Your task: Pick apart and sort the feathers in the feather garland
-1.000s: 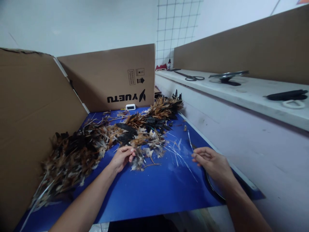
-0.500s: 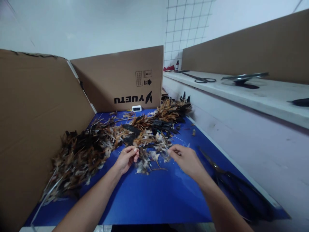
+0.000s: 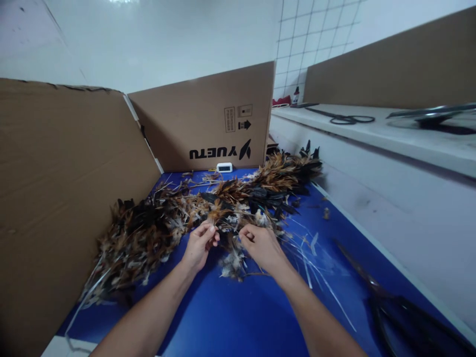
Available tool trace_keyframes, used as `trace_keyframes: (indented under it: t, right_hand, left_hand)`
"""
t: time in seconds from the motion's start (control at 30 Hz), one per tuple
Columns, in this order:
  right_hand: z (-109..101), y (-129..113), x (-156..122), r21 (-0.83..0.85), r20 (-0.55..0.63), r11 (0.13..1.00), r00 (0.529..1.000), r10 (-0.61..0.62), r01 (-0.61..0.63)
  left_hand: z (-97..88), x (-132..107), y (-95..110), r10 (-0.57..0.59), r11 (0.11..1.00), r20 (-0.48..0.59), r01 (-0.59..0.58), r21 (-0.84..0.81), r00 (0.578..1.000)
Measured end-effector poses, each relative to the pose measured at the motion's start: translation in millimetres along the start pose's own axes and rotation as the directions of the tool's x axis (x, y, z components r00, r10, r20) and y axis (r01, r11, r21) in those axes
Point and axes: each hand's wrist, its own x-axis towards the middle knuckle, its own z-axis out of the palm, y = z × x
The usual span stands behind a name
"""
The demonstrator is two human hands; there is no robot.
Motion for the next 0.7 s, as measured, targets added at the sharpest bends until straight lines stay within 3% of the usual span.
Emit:
trace_keyframes:
  t: [0.7]
  right_hand:
    - [3.7, 5.4, -9.6, -0.063, 0.039, 0.996, 0.998, -0.053, 0.055]
  left_hand:
    - [-0.4, -1.3, -4.4, 0.035, 0.983, 0.021, -0.038, 0.180, 0.999]
